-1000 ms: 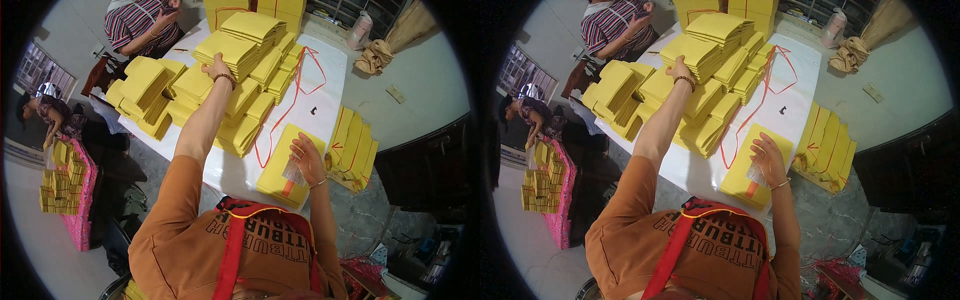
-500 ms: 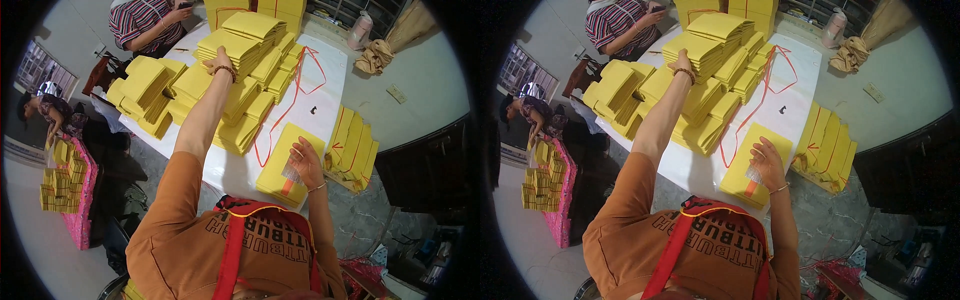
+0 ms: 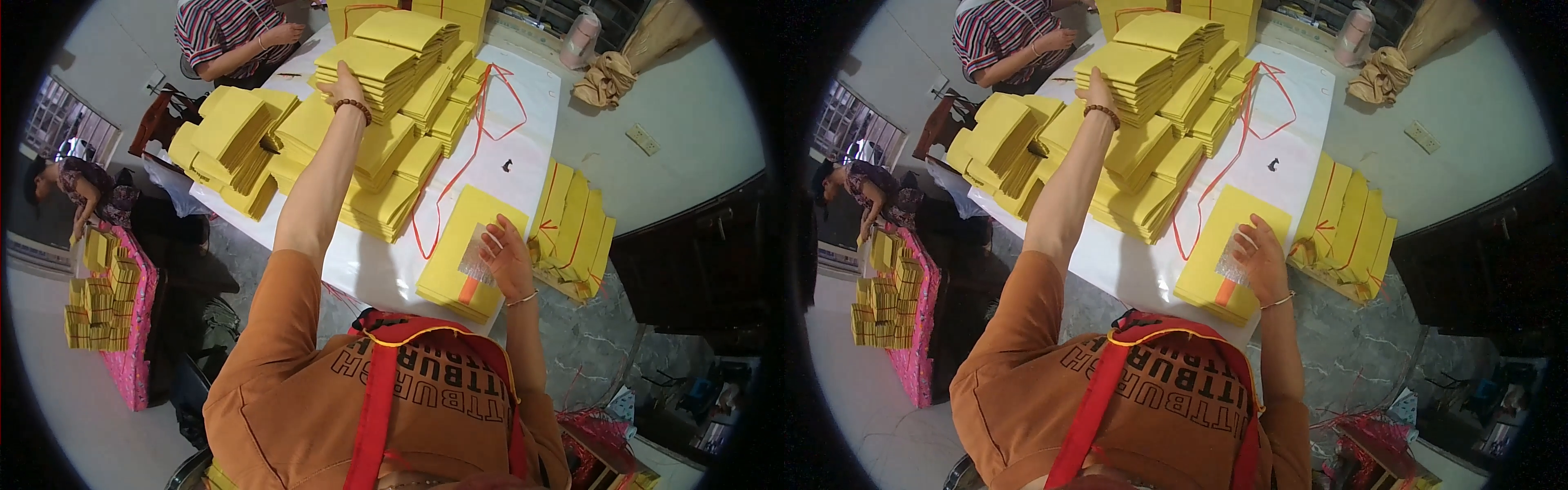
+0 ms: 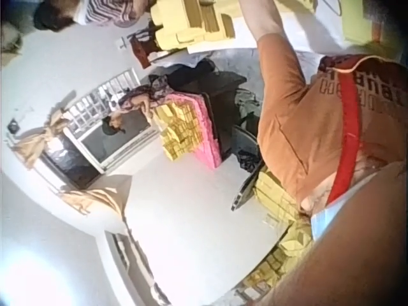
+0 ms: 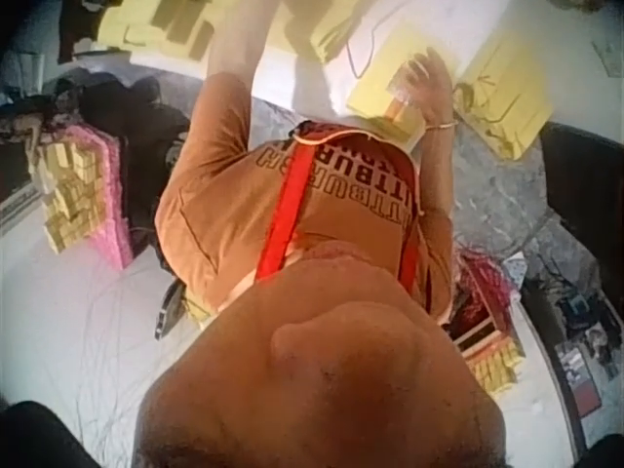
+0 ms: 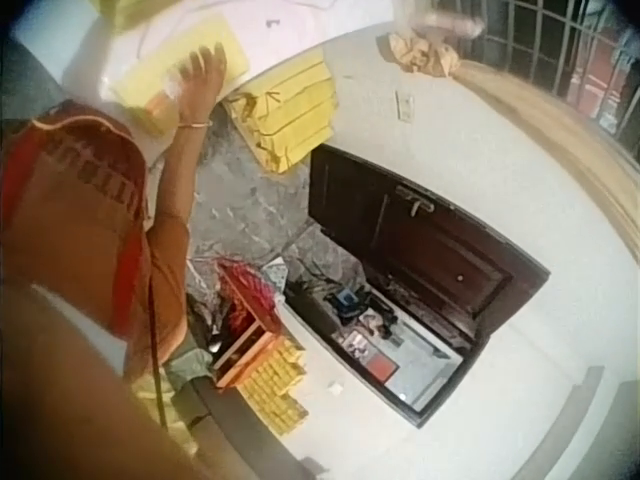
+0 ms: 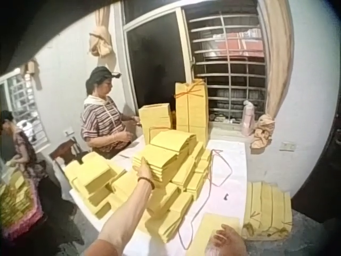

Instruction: Manually folding stacks of yellow paper and applying silver foil sheets to each one.

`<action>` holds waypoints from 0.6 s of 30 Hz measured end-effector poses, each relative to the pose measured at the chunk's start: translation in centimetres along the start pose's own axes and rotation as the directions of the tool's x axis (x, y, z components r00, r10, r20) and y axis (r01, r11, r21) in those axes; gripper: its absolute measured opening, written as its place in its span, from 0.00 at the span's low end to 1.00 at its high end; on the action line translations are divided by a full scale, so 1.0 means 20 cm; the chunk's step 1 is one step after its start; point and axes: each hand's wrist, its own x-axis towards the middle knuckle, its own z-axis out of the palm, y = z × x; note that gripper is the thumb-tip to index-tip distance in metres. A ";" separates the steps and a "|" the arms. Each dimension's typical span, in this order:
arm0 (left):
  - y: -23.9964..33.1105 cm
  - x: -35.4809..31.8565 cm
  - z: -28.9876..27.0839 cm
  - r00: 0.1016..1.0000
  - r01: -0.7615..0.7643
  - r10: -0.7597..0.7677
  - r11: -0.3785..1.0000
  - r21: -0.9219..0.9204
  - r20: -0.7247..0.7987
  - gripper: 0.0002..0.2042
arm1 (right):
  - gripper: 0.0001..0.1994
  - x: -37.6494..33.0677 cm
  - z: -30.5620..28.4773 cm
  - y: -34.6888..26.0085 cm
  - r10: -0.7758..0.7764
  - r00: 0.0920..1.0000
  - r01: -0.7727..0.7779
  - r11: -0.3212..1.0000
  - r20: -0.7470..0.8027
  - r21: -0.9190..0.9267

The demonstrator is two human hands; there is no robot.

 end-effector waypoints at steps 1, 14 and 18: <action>0.01 -0.02 -0.03 0.988 -0.141 0.144 0.988 -0.069 0.047 0.46 | 0.20 -0.01 -0.01 0.00 -0.024 1.000 0.024 1.000 -0.005 -0.013; -0.73 -1.15 -0.73 0.442 -0.544 0.162 0.831 0.120 0.882 0.19 | 0.23 -0.24 -0.40 0.13 -0.271 0.815 0.148 0.952 -0.512 -0.268; -0.96 -1.07 -0.85 0.545 -0.223 -0.115 0.935 0.277 0.830 0.30 | 0.26 -0.23 -0.41 0.27 -0.272 0.844 0.164 0.951 -0.462 -0.261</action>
